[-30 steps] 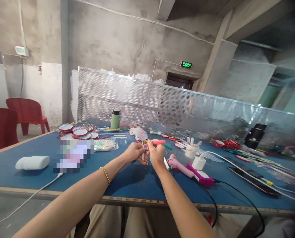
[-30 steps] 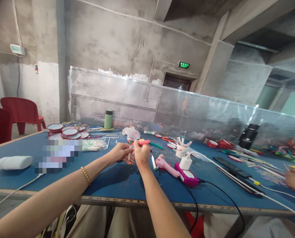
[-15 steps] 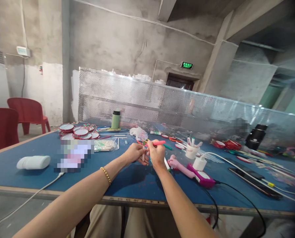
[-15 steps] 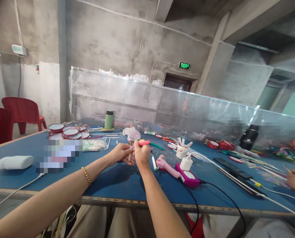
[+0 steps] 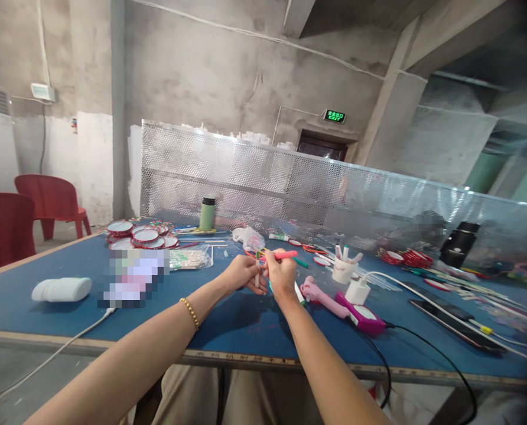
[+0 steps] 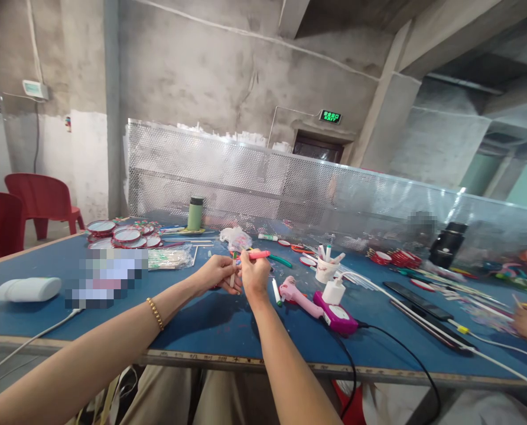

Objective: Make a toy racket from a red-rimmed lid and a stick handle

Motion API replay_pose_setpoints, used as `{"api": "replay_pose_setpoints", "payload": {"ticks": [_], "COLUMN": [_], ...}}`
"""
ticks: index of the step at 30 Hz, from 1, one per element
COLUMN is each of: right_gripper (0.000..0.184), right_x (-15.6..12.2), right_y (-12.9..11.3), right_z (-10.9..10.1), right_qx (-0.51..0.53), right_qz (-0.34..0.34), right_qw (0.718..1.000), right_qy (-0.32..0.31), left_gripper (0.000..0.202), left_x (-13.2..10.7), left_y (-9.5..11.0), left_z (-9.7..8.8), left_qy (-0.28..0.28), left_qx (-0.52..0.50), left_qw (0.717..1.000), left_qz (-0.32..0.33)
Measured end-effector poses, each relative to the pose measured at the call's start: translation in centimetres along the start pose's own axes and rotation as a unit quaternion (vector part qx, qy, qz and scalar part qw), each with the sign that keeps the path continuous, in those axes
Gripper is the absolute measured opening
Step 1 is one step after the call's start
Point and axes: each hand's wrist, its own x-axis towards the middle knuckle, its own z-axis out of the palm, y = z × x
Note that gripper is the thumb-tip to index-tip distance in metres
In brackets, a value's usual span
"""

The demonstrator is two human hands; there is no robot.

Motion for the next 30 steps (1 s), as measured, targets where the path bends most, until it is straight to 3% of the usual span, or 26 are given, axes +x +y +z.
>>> {"api": "replay_pose_setpoints", "payload": {"ticks": [30], "right_gripper": [0.022], "right_x": [0.01], "right_y": [0.19], "right_z": [0.10], "right_qx": [-0.007], "right_qz": [-0.007], "right_qw": [1.000], "right_qy": [0.007], "left_gripper": [0.037], "left_x": [-0.19], "left_y": [0.27], "left_z": [0.10], "left_qy": [0.003], "left_qx": [-0.005], "left_qw": [1.000], "left_qz": [0.004]}}
